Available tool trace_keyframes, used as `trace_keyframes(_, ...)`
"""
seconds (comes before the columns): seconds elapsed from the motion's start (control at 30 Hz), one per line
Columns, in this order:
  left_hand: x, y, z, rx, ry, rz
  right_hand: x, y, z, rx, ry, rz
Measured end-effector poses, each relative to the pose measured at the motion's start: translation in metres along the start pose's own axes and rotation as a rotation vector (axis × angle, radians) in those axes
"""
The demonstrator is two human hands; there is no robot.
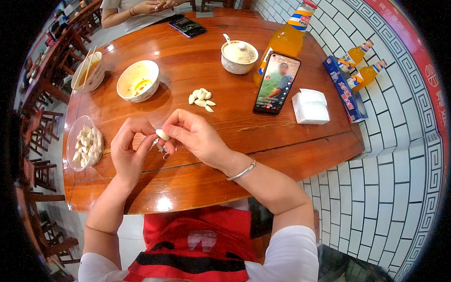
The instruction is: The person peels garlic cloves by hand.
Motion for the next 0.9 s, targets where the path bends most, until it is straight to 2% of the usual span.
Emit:
trace_keyframes(0.1,-0.001,0.001,0.0,-0.03,0.087,-0.07,0.0,0.001,0.0,-0.025,0.004,0.006)
trace_keyframes(0.3,-0.002,0.0,-0.002,-0.07,0.116,-0.102,0.001,0.002,-0.001,-0.066,0.015,-0.002)
trace_keyframes(0.5,-0.002,-0.002,-0.006,-0.129,0.114,-0.024,0.001,0.001,-0.002,-0.076,0.024,-0.013)
trace_keyframes(0.9,-0.002,-0.001,-0.01,-0.143,0.166,-0.071,0.002,0.004,0.0,-0.104,0.02,-0.039)
Point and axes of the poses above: each hand's wrist, its own x-axis towards the middle knuckle, its own y-axis out of the back of the hand, z = x × y, the point moved 4 cm from there along x, towards the middle knuckle, and after that the axes turned 2 degrees about y, right-handed, at the moved point
